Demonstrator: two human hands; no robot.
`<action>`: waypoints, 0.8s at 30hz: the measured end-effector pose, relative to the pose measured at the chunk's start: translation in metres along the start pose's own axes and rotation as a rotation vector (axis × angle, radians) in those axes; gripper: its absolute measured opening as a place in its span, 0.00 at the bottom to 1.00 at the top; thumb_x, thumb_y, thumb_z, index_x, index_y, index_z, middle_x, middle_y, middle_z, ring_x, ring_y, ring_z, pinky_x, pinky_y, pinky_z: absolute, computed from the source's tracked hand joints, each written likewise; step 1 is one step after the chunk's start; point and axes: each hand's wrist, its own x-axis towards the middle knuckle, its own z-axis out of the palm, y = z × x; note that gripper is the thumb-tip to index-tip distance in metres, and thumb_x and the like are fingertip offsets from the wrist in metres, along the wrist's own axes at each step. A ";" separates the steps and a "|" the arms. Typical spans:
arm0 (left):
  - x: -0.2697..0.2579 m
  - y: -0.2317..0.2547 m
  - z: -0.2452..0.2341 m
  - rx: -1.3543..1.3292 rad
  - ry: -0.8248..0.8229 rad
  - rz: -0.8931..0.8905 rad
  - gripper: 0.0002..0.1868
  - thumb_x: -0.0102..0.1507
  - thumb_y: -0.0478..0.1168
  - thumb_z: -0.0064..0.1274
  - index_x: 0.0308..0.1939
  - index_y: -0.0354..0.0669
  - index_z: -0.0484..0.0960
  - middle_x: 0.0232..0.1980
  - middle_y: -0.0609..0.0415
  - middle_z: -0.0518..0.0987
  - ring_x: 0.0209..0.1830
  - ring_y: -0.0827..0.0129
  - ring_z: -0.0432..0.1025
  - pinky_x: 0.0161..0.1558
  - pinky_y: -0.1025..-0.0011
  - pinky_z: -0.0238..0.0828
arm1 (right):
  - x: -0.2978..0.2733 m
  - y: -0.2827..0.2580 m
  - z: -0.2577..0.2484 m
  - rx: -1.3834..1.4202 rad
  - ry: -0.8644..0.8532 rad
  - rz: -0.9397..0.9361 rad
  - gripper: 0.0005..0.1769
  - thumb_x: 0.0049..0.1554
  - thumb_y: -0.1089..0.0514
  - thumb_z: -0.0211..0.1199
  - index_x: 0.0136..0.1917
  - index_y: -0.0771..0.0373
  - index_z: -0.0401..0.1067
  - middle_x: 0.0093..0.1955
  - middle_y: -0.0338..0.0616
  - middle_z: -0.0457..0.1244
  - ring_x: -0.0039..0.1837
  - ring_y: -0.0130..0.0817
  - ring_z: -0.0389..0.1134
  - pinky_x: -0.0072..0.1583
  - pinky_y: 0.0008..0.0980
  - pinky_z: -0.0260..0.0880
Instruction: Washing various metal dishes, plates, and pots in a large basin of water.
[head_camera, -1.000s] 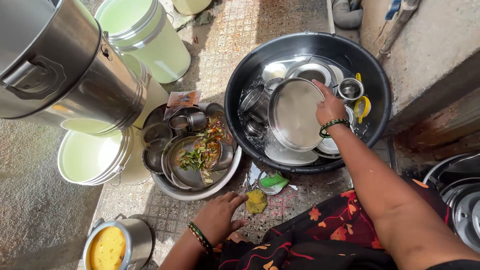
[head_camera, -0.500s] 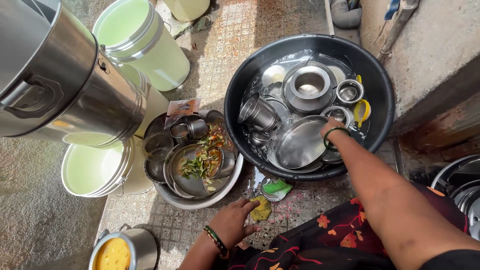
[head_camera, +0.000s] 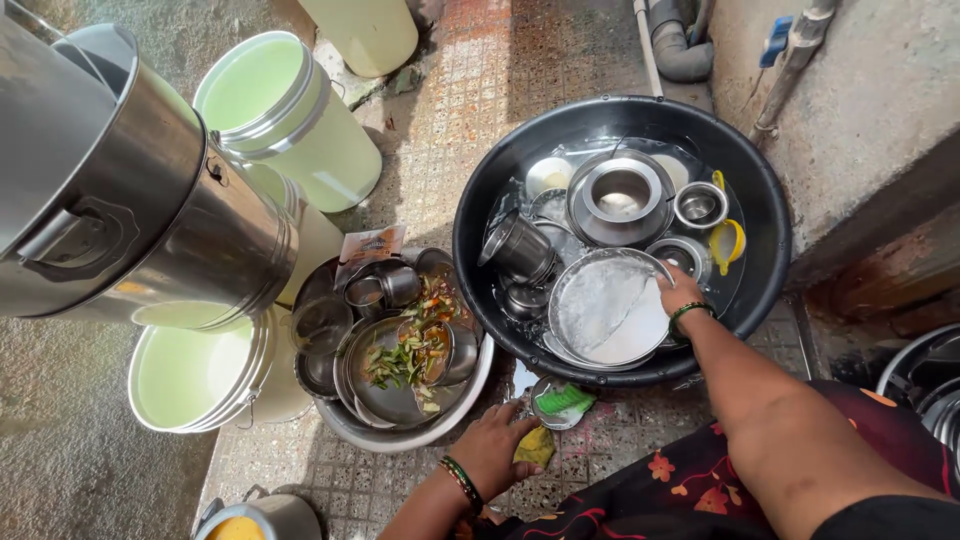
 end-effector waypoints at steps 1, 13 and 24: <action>0.009 0.006 0.000 0.086 0.024 0.028 0.40 0.59 0.57 0.62 0.71 0.49 0.67 0.73 0.41 0.62 0.73 0.45 0.58 0.69 0.53 0.57 | 0.002 -0.009 -0.006 0.052 -0.012 -0.038 0.22 0.65 0.52 0.57 0.72 0.51 0.70 0.61 0.52 0.69 0.62 0.45 0.70 0.64 0.39 0.66; 0.173 0.057 -0.010 0.631 0.247 0.428 0.34 0.60 0.34 0.41 0.72 0.44 0.63 0.79 0.39 0.54 0.79 0.47 0.47 0.73 0.49 0.41 | -0.062 -0.124 -0.008 1.140 -0.398 0.008 0.26 0.68 0.51 0.54 0.77 0.56 0.63 0.68 0.43 0.65 0.64 0.32 0.66 0.63 0.35 0.68; 0.209 0.004 -0.025 0.842 0.130 0.248 0.31 0.62 0.32 0.38 0.71 0.39 0.62 0.79 0.45 0.57 0.83 0.55 0.46 0.79 0.55 0.38 | -0.065 -0.153 0.102 1.408 -0.433 0.082 0.28 0.66 0.60 0.49 0.79 0.54 0.58 0.65 0.40 0.63 0.63 0.29 0.65 0.60 0.29 0.69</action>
